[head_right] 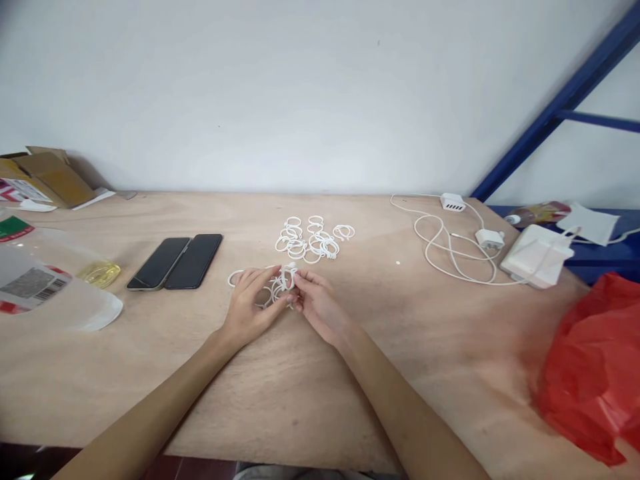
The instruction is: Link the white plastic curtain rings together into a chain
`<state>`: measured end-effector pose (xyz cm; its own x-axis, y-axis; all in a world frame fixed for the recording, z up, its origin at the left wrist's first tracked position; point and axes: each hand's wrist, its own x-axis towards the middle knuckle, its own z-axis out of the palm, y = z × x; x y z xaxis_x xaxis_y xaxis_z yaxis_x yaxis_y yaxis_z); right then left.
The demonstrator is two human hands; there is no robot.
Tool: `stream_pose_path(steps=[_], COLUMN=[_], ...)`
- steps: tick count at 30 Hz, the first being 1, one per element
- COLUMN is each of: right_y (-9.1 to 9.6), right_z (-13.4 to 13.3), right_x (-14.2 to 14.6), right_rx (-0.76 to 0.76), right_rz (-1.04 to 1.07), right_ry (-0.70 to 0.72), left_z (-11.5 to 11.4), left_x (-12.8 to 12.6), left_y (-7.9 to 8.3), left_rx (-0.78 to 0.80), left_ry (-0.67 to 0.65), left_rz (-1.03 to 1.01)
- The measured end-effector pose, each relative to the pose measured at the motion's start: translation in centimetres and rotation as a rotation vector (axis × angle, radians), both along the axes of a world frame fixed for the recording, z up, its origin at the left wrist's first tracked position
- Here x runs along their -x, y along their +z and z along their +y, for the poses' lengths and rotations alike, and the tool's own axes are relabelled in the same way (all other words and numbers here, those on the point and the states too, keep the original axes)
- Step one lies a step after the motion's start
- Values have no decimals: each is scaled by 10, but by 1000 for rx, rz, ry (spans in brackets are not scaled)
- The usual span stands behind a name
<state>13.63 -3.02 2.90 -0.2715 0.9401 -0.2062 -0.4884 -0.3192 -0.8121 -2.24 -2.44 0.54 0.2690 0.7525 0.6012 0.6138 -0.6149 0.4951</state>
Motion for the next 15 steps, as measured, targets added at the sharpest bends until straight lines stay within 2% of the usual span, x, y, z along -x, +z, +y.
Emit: stream_pose_path(steps=[4, 8, 15], right_y=[0, -1, -3], right_z=[-3, -4, -3], right_x=[5, 5, 4], right_rx=[13, 5, -95], right_rz=[118, 114, -94], right_ry=[44, 64, -104], left_z=[1, 1, 2], left_x=[0, -1, -1], left_y=[-1, 1, 2], left_rx=[29, 8, -101], left_ry=[5, 0, -37], left_rz=[-88, -82, -20])
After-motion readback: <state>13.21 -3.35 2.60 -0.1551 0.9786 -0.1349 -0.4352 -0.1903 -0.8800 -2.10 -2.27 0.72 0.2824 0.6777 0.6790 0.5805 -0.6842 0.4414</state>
